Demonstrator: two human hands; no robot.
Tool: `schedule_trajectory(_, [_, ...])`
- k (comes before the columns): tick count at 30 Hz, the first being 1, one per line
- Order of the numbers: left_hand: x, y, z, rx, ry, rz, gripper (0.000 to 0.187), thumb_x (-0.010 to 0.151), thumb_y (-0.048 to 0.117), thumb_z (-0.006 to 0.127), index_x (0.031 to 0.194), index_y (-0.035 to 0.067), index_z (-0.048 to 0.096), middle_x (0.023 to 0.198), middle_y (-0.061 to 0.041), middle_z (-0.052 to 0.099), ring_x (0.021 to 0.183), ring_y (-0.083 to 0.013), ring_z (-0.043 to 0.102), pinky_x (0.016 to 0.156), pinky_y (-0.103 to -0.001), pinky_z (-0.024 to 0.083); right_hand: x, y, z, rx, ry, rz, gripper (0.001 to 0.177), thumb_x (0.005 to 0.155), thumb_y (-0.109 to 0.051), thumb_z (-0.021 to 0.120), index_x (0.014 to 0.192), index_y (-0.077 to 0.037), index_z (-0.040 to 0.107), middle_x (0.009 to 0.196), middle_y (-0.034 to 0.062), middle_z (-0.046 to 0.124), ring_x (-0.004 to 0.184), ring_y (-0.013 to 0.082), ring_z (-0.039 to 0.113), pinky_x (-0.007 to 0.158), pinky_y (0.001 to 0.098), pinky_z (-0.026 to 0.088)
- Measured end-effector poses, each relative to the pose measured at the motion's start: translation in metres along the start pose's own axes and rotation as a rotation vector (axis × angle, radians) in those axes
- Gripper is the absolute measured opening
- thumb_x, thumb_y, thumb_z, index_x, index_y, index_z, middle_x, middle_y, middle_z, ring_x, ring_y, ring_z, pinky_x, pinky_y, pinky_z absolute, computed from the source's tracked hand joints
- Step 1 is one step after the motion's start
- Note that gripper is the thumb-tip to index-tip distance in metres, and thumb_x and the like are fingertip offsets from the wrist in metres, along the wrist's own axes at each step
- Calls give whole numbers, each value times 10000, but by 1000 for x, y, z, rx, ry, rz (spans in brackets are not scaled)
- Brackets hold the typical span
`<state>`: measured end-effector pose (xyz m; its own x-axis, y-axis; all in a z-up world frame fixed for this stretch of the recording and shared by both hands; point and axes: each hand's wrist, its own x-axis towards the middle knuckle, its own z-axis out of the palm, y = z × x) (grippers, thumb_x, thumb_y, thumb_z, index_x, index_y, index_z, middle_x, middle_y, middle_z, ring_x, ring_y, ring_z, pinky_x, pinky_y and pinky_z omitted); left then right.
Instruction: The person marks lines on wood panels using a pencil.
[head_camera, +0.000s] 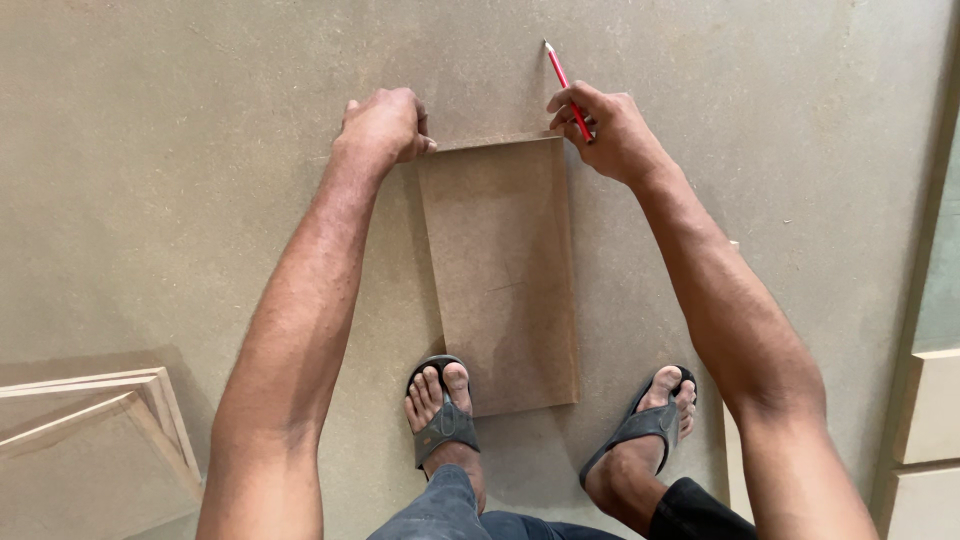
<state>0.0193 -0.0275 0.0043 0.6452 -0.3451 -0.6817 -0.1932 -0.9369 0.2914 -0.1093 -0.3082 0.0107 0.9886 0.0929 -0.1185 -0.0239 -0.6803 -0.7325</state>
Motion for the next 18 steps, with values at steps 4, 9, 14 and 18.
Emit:
schedule_trajectory(4, [-2,2,-1,6,-17,-18,241,855,326,805,1017,149,781,1023,-55,771,1013,-221,691,1219,-614,262,1,-1,2,-7,-12,39,285,959,72,646,1200,-80,646,1066,94,777,1046,220,762,878,349,645])
schedule_trajectory(9, [-3,4,-1,-1,-24,-27,224,862,322,798,1002,147,786,1018,-55,774,1012,-218,695,1230,-614,247,1,1,3,-23,-20,22,294,957,67,652,1208,-85,647,1074,97,773,1057,226,753,889,351,641])
schedule_trajectory(14, [-1,3,-2,-12,-18,-21,202,844,312,799,969,154,786,997,-46,755,983,-208,672,1227,-618,248,1,5,2,-40,-5,-20,256,973,27,683,1200,-86,645,1085,91,777,1063,220,756,896,359,631])
schedule_trajectory(18, [-4,5,-2,-37,-34,-40,197,858,299,783,961,131,780,973,-50,766,950,-195,686,1250,-618,208,0,6,3,-37,1,-26,241,977,13,690,1192,-88,649,1083,87,776,1073,218,751,904,363,593])
